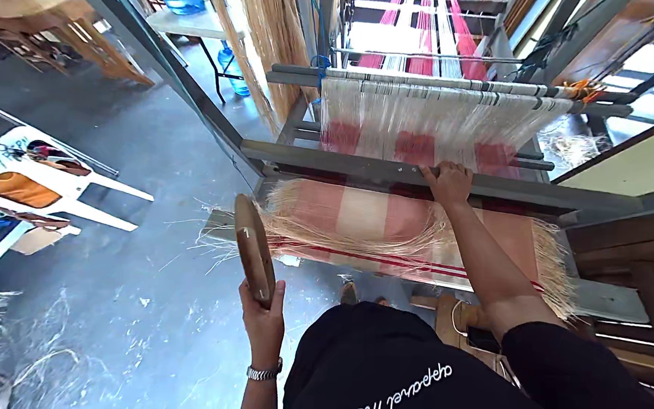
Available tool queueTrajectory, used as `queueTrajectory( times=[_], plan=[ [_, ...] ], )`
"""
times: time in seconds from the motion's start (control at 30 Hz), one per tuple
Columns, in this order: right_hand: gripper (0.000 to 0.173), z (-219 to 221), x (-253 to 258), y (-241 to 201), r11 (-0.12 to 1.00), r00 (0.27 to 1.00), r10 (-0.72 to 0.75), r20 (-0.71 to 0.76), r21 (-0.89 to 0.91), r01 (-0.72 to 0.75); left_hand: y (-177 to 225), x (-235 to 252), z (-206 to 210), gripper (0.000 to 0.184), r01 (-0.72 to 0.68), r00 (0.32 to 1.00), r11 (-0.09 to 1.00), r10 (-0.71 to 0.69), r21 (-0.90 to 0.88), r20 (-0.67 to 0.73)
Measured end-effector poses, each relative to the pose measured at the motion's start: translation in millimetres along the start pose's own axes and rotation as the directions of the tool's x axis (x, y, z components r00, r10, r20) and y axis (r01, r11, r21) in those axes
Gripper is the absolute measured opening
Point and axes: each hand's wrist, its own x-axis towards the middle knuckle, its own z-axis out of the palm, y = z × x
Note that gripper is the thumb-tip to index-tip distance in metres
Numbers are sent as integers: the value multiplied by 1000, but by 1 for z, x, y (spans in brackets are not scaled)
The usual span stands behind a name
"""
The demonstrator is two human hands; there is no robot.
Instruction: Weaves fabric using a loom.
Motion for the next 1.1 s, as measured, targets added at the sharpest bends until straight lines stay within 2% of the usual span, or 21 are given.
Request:
queueTrajectory(
  times=[0.1, 0.23, 0.37, 0.6, 0.87, 1.0, 1.1],
  plan=[
    [82, -2, 7, -5, 999, 999, 19, 31, 45, -21, -5, 15, 1, 64, -28, 998, 999, 30, -35, 52],
    [80, -9, -31, -4, 998, 998, 1, 57, 61, -5, -5, 34, 4, 66, -83, 984, 996, 84, -13, 159],
    [80, -9, -24, -7, 998, 995, 50, 85, 45, -54, -7, 44, 13, 65, -106, 970, 993, 114, -48, 217],
    [80, -10, -26, -6, 999, 993, 44, 113, 23, -47, -13, 53, 28, 66, -116, 947, 991, 131, -69, 293],
    [70, -1, -24, 0, 997, 1000, 25, -19, 70, -24, -2, 61, 49, 72, -134, 962, 988, 150, -80, 230],
    [72, -2, 9, 2, 998, 999, 36, 25, 59, -38, 1, 61, 53, 74, -83, 978, 993, 98, -89, 182],
    [78, -3, 29, 2, 995, 994, 59, 94, 74, -66, 0, 63, 52, 74, -86, 974, 994, 98, -69, 203]
  ],
)
